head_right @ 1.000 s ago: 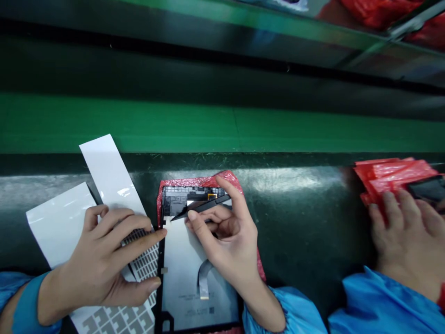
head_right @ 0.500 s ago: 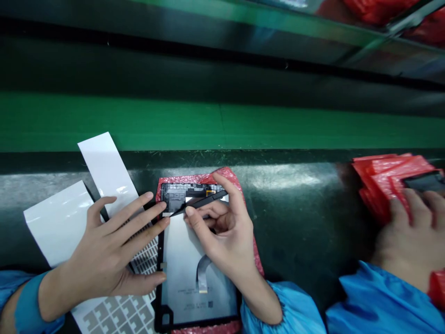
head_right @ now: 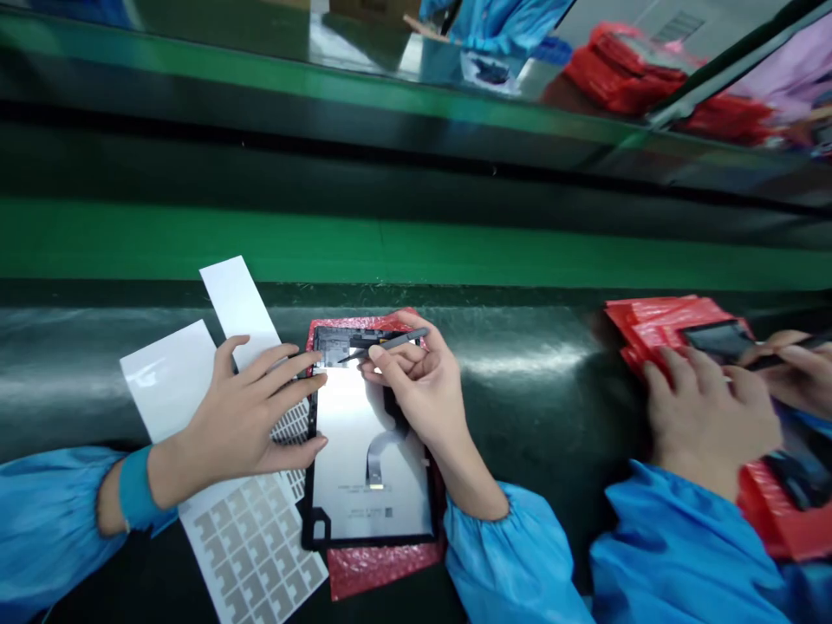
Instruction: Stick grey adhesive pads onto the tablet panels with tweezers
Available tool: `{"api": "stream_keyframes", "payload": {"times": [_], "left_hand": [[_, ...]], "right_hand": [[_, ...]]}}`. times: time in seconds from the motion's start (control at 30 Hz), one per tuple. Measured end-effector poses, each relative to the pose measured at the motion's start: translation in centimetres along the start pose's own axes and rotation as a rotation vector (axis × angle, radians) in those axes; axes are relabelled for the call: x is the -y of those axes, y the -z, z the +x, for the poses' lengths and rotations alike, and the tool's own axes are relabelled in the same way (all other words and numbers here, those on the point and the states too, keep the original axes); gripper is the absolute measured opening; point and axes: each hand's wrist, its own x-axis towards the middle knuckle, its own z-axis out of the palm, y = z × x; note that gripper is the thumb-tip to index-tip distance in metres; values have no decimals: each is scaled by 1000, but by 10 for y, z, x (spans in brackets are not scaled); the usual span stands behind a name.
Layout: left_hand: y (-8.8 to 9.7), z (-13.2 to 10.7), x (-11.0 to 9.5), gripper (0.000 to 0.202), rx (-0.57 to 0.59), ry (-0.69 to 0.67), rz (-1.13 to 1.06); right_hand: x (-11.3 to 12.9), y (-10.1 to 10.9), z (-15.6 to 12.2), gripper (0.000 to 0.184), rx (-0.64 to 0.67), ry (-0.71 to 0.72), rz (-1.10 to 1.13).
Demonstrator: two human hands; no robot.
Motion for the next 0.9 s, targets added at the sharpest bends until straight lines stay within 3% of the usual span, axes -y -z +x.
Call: {"api": "stream_keyframes", "payload": {"times": [0.1, 0.23, 0.33, 0.47, 0.6, 0.9], "left_hand": [[9, -2, 7, 44, 3, 12, -19], [22, -12, 18, 42, 22, 164, 10], [26, -21, 21, 43, 30, 210, 23], [25, -26, 25, 52, -42, 205, 18], [21, -27, 36, 35, -89, 208, 19], [17, -22, 49, 20, -80, 328, -232]], "right_hand": [[-2, 5, 1, 60, 41, 18, 42], [-4, 3, -4, 40, 138, 75, 38], [-1, -7, -9, 37, 240, 102, 31], [8, -27, -6, 32, 364, 156, 34], [7, -47, 9, 32, 466, 172, 23], [-7, -55, 20, 30, 408, 147, 23]]}}
